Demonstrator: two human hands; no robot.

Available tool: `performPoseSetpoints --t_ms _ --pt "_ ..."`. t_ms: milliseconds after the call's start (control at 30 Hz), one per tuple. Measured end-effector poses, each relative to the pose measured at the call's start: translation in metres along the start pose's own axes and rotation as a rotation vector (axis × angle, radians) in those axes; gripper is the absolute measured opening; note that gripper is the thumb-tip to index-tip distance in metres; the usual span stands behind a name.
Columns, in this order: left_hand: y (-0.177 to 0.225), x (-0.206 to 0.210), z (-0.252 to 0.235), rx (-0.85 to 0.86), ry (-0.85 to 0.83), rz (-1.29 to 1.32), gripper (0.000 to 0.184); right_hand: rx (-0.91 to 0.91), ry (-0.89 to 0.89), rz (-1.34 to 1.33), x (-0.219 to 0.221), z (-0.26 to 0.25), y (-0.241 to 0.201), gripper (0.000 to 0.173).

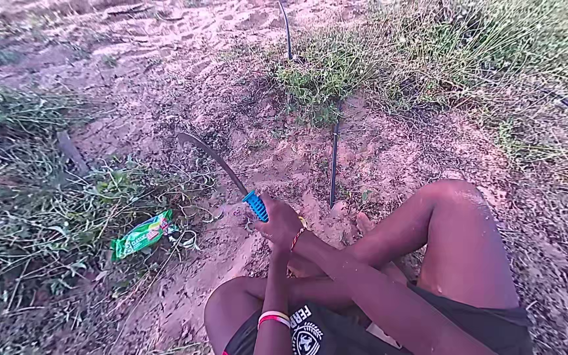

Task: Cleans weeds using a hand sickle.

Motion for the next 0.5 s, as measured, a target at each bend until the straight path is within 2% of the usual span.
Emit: performPoseSetpoints --t_ms 100,133,200,300,400,500 --pt "-0.008 0.008 -0.046 0.298 -0.121 0.104 0.027 0.128 0.148 -0.009 -0.034 0.029 0.048 0.055" --pt "-0.010 0.011 -0.066 0.331 -0.209 0.162 0.030 0.177 0.196 0.010 -0.050 0.040 0.064 0.055" --pt "-0.017 0.014 -0.085 0.328 -0.302 0.175 0.032 0.301 0.269 0.047 -0.083 0.064 0.093 0.054" --pt "-0.018 0.014 -0.086 0.336 -0.299 0.134 0.030 0.473 0.393 -0.061 -0.122 0.101 0.129 0.056" --pt "-0.018 0.014 -0.083 0.345 -0.279 0.118 0.029 0.558 0.614 -0.353 -0.125 0.129 0.169 0.047" --pt "-0.018 0.015 -0.082 0.358 -0.265 0.108 0.028 0.624 0.857 -0.670 -0.118 0.128 0.177 0.027"
Point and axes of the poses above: each hand's wrist, its own z-axis away from the middle knuckle, its own x-axis out of the palm, y = z × x, the point moved 3 cm from there along -z, towards the middle knuckle, and after that the axes turned 10 degrees about -x, right-handed, at the moved point
